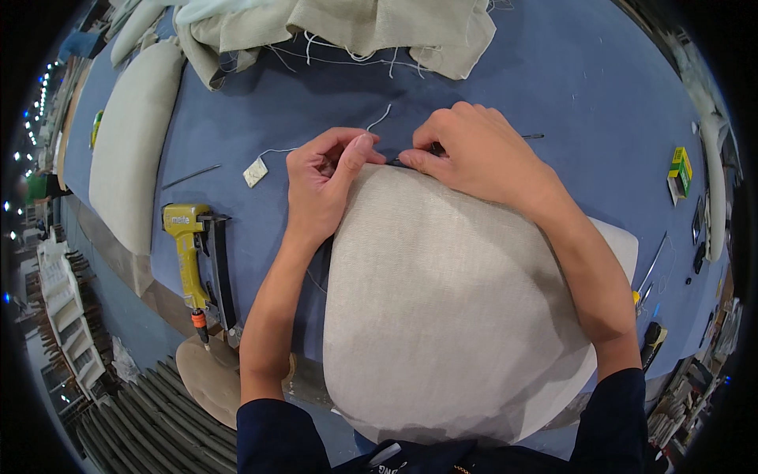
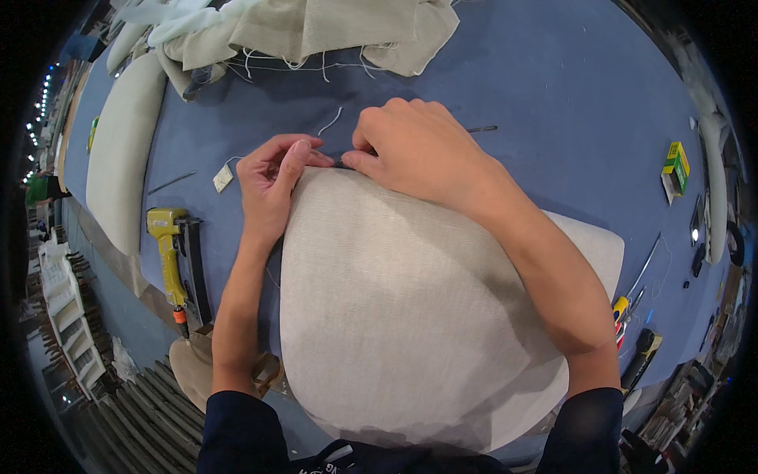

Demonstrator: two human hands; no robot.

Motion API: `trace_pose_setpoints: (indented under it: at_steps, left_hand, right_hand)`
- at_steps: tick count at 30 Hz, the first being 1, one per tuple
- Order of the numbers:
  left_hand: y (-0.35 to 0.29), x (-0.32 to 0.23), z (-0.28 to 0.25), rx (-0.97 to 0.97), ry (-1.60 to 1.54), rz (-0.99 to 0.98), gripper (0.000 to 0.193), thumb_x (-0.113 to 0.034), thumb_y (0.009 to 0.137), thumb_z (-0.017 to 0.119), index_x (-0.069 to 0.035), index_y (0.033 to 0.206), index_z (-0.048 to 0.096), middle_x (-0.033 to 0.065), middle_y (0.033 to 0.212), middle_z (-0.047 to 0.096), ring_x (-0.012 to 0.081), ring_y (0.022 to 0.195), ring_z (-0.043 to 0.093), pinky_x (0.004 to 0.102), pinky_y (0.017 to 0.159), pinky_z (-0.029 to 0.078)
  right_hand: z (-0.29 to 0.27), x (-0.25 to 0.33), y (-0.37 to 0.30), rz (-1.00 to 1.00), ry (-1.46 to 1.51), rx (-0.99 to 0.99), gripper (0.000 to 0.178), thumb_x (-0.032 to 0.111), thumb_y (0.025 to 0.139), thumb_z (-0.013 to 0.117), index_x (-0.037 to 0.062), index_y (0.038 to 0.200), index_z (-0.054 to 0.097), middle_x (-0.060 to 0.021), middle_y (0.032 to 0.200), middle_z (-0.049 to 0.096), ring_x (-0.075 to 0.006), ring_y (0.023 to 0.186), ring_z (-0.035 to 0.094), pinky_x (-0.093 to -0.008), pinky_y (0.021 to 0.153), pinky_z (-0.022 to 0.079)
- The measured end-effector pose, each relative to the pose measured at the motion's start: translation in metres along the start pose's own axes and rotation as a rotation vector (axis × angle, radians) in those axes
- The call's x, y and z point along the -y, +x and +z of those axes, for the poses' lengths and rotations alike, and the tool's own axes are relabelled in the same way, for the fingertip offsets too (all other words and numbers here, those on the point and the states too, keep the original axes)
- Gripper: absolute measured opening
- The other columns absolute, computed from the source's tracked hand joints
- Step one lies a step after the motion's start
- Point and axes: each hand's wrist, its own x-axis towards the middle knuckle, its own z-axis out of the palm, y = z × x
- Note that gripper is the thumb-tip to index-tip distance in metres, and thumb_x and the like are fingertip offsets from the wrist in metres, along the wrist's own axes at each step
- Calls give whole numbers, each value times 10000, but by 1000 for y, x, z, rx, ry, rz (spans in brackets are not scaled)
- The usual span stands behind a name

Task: The person covers a foam cushion with fabric, hand-sews the edges, and uses a staple gun to secure the fabric to the cushion frame. They also use a screwdriver to adjust the cushion and handle multiple cushions on the workbench.

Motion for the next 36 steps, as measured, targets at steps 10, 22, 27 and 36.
trace_pose_setpoints:
  at_steps: [10,22,27,36]
  left_hand:
    - [0,6,-1,-79,71,52,147,-113,988,685,30,989,717,86,825,739,123,779,706,241,744,542]
    - [0,4,4,-204,28,22,160,-126,965,727,34,974,718,30,806,678,72,719,640,214,657,500]
    - [-2,4,8,-224,-15,7,160,-131,972,717,29,964,709,17,786,667,57,698,619,206,649,484]
    - [2,10,12,-271,-13,15,198,-162,977,711,27,922,690,9,761,664,52,674,611,208,630,465]
  right_hand:
    - [-1,-6,4,-44,62,60,292,299,893,734,12,911,782,-160,805,740,-328,724,704,-420,709,548]
    - [4,0,16,-112,49,77,312,323,899,718,19,889,787,-169,752,714,-333,719,683,-428,710,532]
    - [2,0,17,-106,7,110,298,316,894,727,25,886,790,-161,751,710,-334,725,684,-432,713,530]
    - [20,19,3,-9,-128,-124,305,321,915,726,31,822,737,-153,716,682,-333,753,705,-434,679,552]
